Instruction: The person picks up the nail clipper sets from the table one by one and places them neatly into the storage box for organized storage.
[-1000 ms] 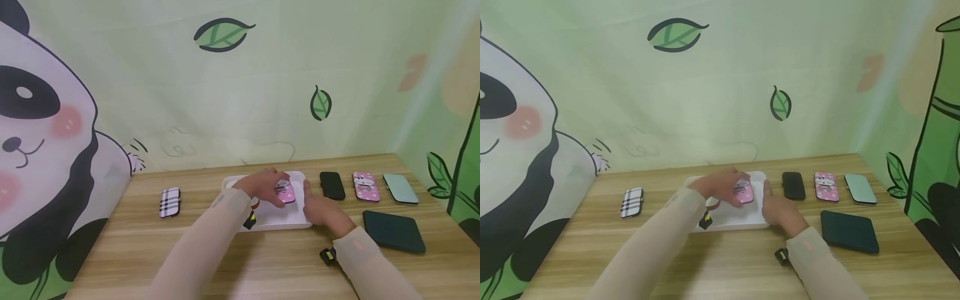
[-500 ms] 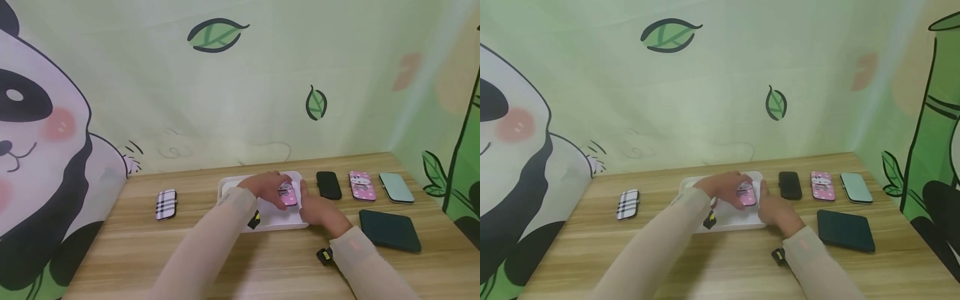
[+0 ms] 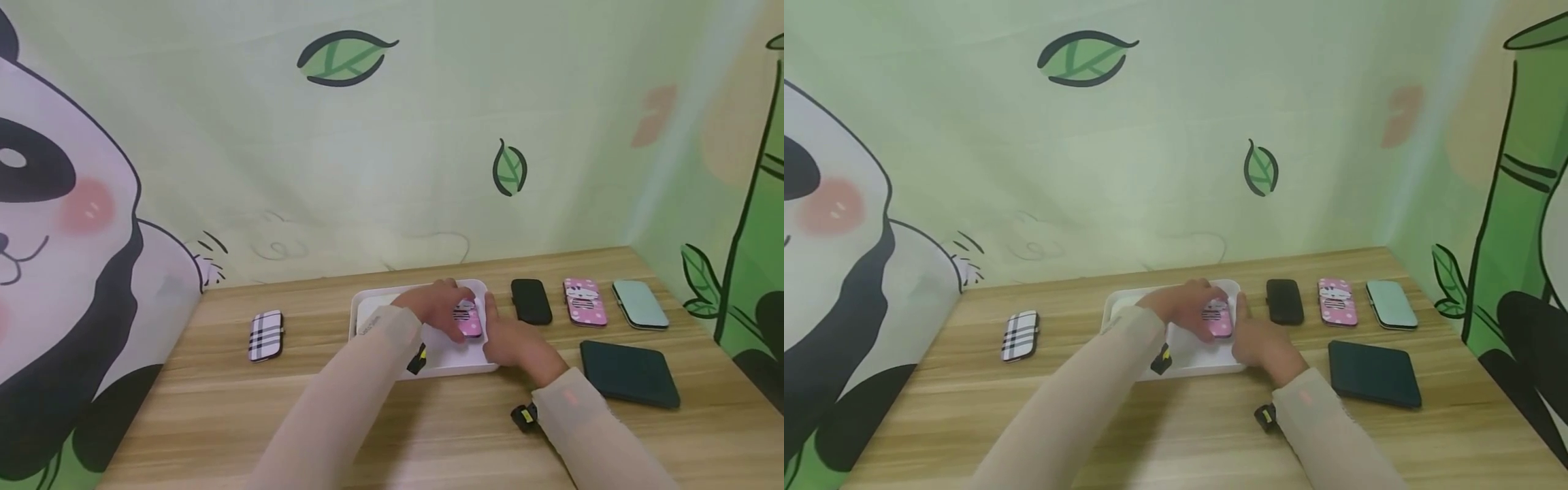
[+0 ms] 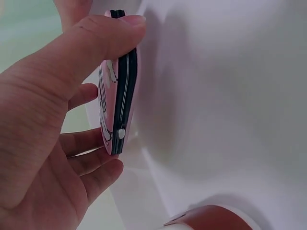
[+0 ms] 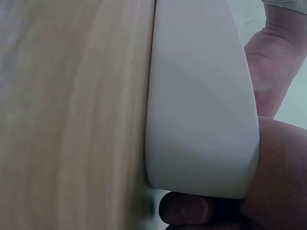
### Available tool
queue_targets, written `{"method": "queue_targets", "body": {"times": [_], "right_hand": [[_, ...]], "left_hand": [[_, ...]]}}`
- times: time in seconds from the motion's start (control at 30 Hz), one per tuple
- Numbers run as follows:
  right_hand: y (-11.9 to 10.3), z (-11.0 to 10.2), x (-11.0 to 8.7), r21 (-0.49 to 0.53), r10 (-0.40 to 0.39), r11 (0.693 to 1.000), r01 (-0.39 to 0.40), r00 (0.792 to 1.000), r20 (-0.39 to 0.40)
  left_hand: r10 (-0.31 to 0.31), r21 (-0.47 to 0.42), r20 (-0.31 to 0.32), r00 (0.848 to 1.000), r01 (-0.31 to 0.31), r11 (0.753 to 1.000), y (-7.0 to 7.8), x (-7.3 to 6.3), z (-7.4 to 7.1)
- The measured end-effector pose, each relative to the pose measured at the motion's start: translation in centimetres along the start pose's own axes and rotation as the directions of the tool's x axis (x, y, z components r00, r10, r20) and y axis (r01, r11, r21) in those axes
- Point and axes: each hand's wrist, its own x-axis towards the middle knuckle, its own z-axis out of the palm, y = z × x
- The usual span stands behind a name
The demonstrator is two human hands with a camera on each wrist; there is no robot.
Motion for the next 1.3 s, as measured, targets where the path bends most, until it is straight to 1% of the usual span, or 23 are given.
{"method": "queue_targets", "body": {"times": [0.1, 0.2, 0.37, 0.53, 0.6, 0.83, 0.93, 1.03, 1.17, 1.3], "right_hand": [[0.0, 0.0, 0.0, 0.002, -0.003, 1.000, 0.003, 1.000, 0.000], [0.0, 0.0, 0.0, 0.003, -0.005, 1.000, 0.005, 1.000, -0.001], [0.0, 0.1, 0.1, 0.004, -0.010, 1.000, 0.010, 1.000, -0.003], [0.1, 0.2, 0.2, -0.014, -0.008, 1.000, 0.008, 1.000, -0.002], [0.1, 0.2, 0.2, -0.015, -0.004, 1.000, 0.004, 1.000, -0.002], [0.1, 0.1, 0.1, -0.007, -0.011, 1.000, 0.010, 1.000, -0.007], [0.1, 0.2, 0.2, 0.001, -0.007, 1.000, 0.007, 1.000, -0.003], [0.1, 0.2, 0.2, 0.002, -0.005, 1.000, 0.005, 1.000, 0.003], [0.1, 0.2, 0.1, 0.005, 0.002, 1.000, -0.002, 1.000, 0.009], [0.0, 0.1, 0.0, 0.012, 0.006, 1.000, -0.006, 1.000, 0.012]], "left_hand": [[0.013, -0.001, -0.003, 1.000, -0.013, 1.000, -0.2, 0.4, 0.3], [0.031, -0.003, 0.010, 0.999, -0.031, 1.000, -0.2, 0.6, 0.4], [0.031, 0.002, 0.037, 0.999, -0.031, 1.000, -0.6, 1.2, 0.6], [0.045, -0.007, 0.037, 0.998, -0.045, 0.999, -0.9, 1.8, 1.0], [0.048, -0.013, 0.039, 0.998, -0.047, 0.999, -1.0, 1.9, 1.1], [0.017, -0.016, 0.058, 0.998, -0.016, 1.000, -0.7, 1.5, 1.1], [-0.001, -0.016, 0.052, 0.999, 0.002, 1.000, -0.6, 1.2, 1.0], [-0.006, -0.005, 0.030, 1.000, 0.006, 1.000, -0.5, 1.1, 0.9], [0.017, 0.022, -0.006, 1.000, -0.017, 1.000, -0.4, 1.3, 1.1], [0.048, 0.060, -0.020, 0.999, -0.046, 0.997, -0.3, 1.6, 1.2]]}}
